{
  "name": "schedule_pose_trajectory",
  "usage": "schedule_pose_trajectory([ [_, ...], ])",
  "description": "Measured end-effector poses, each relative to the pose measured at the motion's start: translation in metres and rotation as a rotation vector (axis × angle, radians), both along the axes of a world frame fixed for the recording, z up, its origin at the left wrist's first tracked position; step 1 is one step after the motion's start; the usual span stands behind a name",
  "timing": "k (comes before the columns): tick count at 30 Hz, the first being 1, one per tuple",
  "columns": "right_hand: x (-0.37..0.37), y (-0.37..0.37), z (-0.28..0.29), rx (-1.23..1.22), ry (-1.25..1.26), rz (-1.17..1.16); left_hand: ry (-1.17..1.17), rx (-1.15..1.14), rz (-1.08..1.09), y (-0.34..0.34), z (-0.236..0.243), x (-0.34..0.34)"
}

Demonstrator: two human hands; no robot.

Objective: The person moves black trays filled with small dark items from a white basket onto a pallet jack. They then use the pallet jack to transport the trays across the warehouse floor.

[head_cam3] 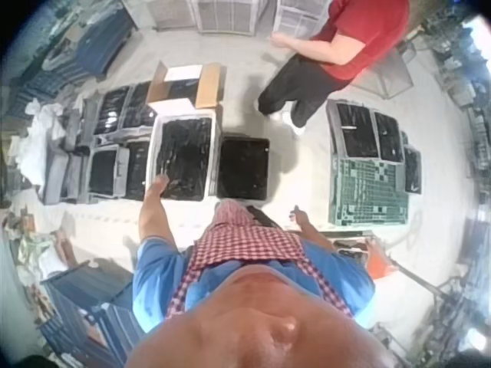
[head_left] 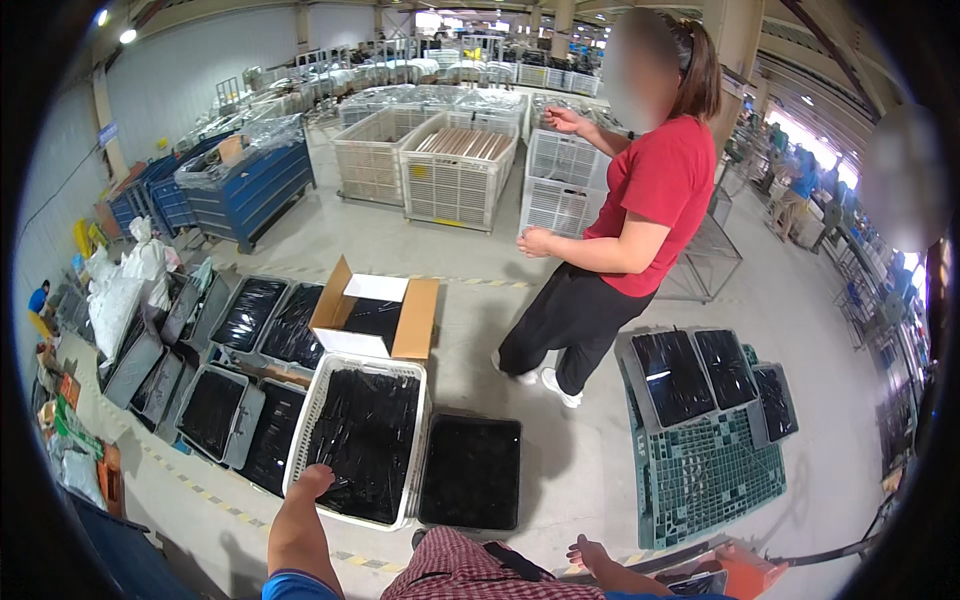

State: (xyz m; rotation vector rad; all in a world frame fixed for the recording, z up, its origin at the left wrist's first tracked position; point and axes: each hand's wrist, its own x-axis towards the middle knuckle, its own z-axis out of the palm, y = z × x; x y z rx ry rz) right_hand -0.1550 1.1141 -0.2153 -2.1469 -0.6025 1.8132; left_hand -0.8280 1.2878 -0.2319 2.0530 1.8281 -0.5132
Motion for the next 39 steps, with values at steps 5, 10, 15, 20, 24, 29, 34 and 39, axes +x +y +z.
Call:
schedule_pose_trajectory([
  [5, 0.003, -0.012, -0.012, 0.001, 0.000, 0.051, 0.278, -0.125, -0.345, -0.020, 0.060, 0.019],
  [10, 0.001, -0.007, 0.000, -0.022, -0.015, 0.077, 0.249, -0.116, -0.352, -0.042, 0.044, 0.004],
  [15, 0.008, 0.007, -0.001, -0.012, -0.013, 0.073, 0.200, -0.064, -0.361, -0.051, 0.023, -0.007],
  [20, 0.016, 0.006, -0.006, 0.037, 0.006, 0.137, 0.169, -0.040, -0.245, -0.049, 0.017, -0.001],
  [24, 0.026, 0.000, -0.018, 0.020, 0.052, 0.169, -0.273, 0.039, 0.387, -0.056, 0.023, 0.008],
  [29, 0.040, -0.009, -0.040, -0.004, 0.076, 0.106, -0.292, 0.061, 0.488, -0.076, 0.044, 0.015],
  [34, 0.037, 0.000, -0.045, -0.006, 0.104, 0.108, -0.186, 0.036, 0.425, -0.115, -0.003, -0.043],
  [39, 0.054, -0.004, -0.064, 0.012, 0.160, 0.097, -0.226, 0.011, 0.685, -0.080, 0.099, 0.002],
])
